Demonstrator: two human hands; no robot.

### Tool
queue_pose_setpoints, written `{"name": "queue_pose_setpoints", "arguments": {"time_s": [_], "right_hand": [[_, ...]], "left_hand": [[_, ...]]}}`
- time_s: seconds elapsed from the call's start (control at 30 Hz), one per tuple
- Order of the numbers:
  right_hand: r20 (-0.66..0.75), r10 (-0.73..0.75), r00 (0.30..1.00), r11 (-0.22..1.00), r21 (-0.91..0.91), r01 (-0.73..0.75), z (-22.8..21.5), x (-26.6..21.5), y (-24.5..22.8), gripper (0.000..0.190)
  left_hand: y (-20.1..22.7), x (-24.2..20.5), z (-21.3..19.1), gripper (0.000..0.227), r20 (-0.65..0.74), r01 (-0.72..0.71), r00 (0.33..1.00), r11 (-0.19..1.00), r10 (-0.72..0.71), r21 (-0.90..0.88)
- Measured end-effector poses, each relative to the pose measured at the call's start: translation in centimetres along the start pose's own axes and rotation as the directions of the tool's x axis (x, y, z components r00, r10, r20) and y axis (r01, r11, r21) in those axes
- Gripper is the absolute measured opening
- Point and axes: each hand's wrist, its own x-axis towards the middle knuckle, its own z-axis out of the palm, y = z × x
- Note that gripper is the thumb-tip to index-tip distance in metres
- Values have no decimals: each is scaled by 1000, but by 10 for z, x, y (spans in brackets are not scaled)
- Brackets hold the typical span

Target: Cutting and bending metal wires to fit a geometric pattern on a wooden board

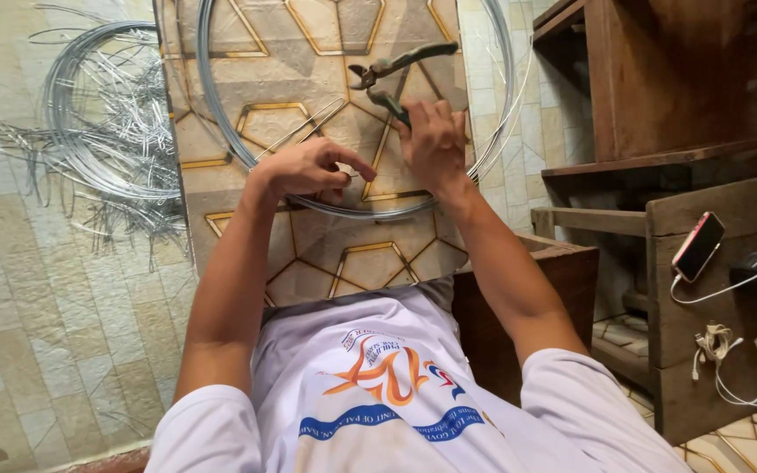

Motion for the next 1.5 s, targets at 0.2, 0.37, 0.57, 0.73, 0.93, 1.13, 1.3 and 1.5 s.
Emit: {"name": "queue_pose_setpoints", "arguments": {"time_s": [0.2,0.37,0.57,0.73,0.93,1.13,1.3,1.5], "right_hand": [[10,46,999,969,242,-47,-19,-17,-13,27],[84,-69,994,939,341,36,-33,-44,-37,25],[71,-15,997,909,416,-16,-32,-57,-47,14],[5,-28,1000,923,383,24,-38,-52,-49,15],[-4,-49,999,920,389,47,-46,-51,-52,24],[14,-31,999,935,354,24,-39,-55,-51,19],[38,-16,999,929,369,1,-44,-52,-51,15],[-29,-16,999,924,381,26,-34,-55,-47,18]], "left_hand": [[-6,5,3,41,9,-40,999,999,41,-17],[8,2,5,47,16,-10,1000,999,10,-43],[21,-12,15,28,-152,-46,986,982,74,185],[54,2,-2,22,-343,118,935,832,91,542],[64,60,-46,29,-321,91,882,541,347,836],[86,68,-50,85,-404,244,862,446,307,861],[18,48,-36,24,-556,305,779,599,291,741],[-45,36,5,17,-537,378,673,386,509,841]]}}
